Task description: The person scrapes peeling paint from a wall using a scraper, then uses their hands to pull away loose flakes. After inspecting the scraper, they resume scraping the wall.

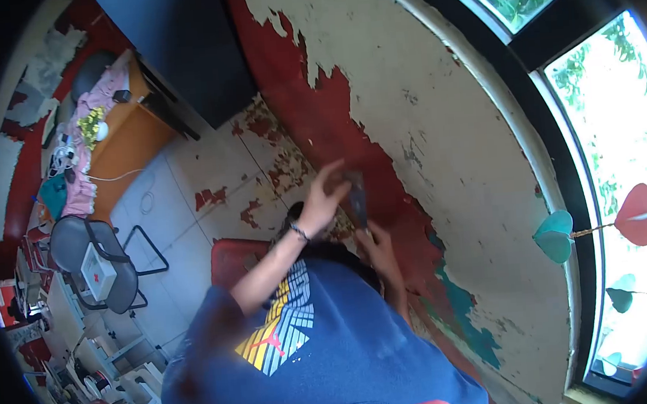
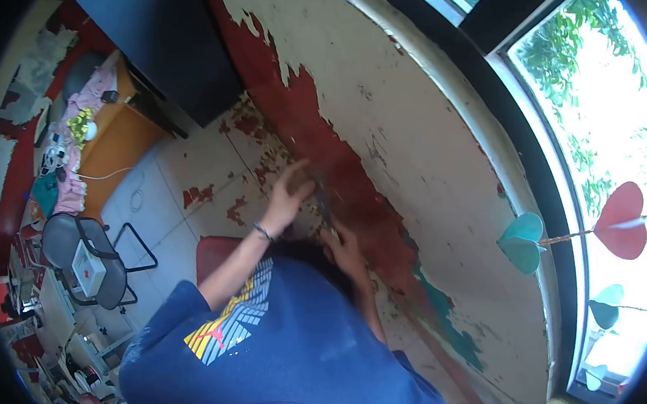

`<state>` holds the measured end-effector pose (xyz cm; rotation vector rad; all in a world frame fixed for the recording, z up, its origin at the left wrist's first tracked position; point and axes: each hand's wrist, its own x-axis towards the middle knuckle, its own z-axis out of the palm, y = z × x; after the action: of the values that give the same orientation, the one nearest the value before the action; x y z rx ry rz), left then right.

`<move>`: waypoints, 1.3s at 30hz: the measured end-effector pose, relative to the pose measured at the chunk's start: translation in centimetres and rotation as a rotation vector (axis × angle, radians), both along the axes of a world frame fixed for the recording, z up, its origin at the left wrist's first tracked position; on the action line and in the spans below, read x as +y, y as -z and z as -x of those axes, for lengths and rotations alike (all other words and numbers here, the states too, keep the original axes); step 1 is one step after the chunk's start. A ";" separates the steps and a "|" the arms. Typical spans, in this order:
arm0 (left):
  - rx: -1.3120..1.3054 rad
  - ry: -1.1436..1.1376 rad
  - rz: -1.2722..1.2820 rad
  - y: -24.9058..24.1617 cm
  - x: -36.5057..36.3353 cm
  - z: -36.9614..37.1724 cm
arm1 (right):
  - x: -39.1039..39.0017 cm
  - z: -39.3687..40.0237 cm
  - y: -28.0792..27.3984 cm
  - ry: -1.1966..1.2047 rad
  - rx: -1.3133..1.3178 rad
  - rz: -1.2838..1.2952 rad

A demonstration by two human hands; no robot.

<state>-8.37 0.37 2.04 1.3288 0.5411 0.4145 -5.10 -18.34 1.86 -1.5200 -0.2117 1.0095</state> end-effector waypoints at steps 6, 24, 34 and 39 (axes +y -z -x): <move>-0.013 -0.091 0.074 3.7 -1.2 4.0 | -3.0 1.6 3.5 -0.097 0.180 0.001; -0.114 -0.639 -0.605 8.6 10.2 -23.0 | -9.9 -1.8 -1.7 0.109 -0.285 0.209; -0.269 -0.325 -1.120 1.2 10.7 -17.2 | 2.0 -4.9 -4.4 0.095 -0.179 0.109; 0.483 0.096 -0.522 15.6 17.8 -13.5 | 8.2 -6.1 -4.2 0.118 -0.089 0.104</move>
<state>5.12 18.12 -13.59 1.9720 0.7980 0.1511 0.97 -10.10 6.11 -1.6535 -0.1317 0.8714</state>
